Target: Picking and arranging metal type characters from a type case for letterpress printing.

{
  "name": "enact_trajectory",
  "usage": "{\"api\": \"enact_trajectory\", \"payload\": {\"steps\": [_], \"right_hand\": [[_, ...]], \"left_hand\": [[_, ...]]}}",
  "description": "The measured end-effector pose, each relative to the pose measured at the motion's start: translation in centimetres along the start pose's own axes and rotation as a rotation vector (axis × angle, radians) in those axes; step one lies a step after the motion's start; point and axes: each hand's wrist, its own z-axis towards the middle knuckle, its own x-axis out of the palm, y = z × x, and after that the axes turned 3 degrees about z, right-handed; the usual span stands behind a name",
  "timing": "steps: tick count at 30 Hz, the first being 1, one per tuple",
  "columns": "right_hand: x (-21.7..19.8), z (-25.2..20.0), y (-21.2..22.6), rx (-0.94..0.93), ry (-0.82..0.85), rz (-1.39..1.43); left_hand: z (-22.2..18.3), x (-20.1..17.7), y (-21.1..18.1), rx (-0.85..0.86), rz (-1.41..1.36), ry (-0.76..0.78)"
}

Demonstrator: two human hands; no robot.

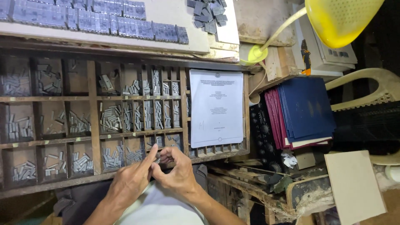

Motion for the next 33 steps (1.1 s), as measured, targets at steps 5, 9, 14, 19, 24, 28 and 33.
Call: {"api": "enact_trajectory", "payload": {"steps": [5,9,14,19,24,28,33], "right_hand": [[0.0,-0.2,-0.9,-0.099,-0.046,-0.076],[-0.1,-0.3,-0.8,-0.089,-0.08,-0.076],[-0.6,-0.2,-0.8,-0.024,0.008,0.006],[-1.5,-0.2,0.5,0.123,0.227,-0.046],[-1.4,-1.1,0.6,0.125,0.229,-0.104],[-0.1,-1.1,0.0,0.103,0.137,-0.044],[-1.3,1.5,7.2,0.236,0.255,-0.128]], "left_hand": [[0.1,0.3,-0.9,-0.027,-0.048,-0.007],[0.5,0.0,-1.5,0.042,-0.053,-0.168],[0.3,0.3,-0.9,0.124,-0.076,-0.174],[-0.1,0.5,-0.8,0.193,0.03,-0.123],[-1.5,1.6,-0.5,0.2,0.082,-0.037],[-1.6,0.6,-0.2,0.193,0.154,-0.051],[-0.1,-8.1,-2.1,-0.046,-0.224,0.159]]}}
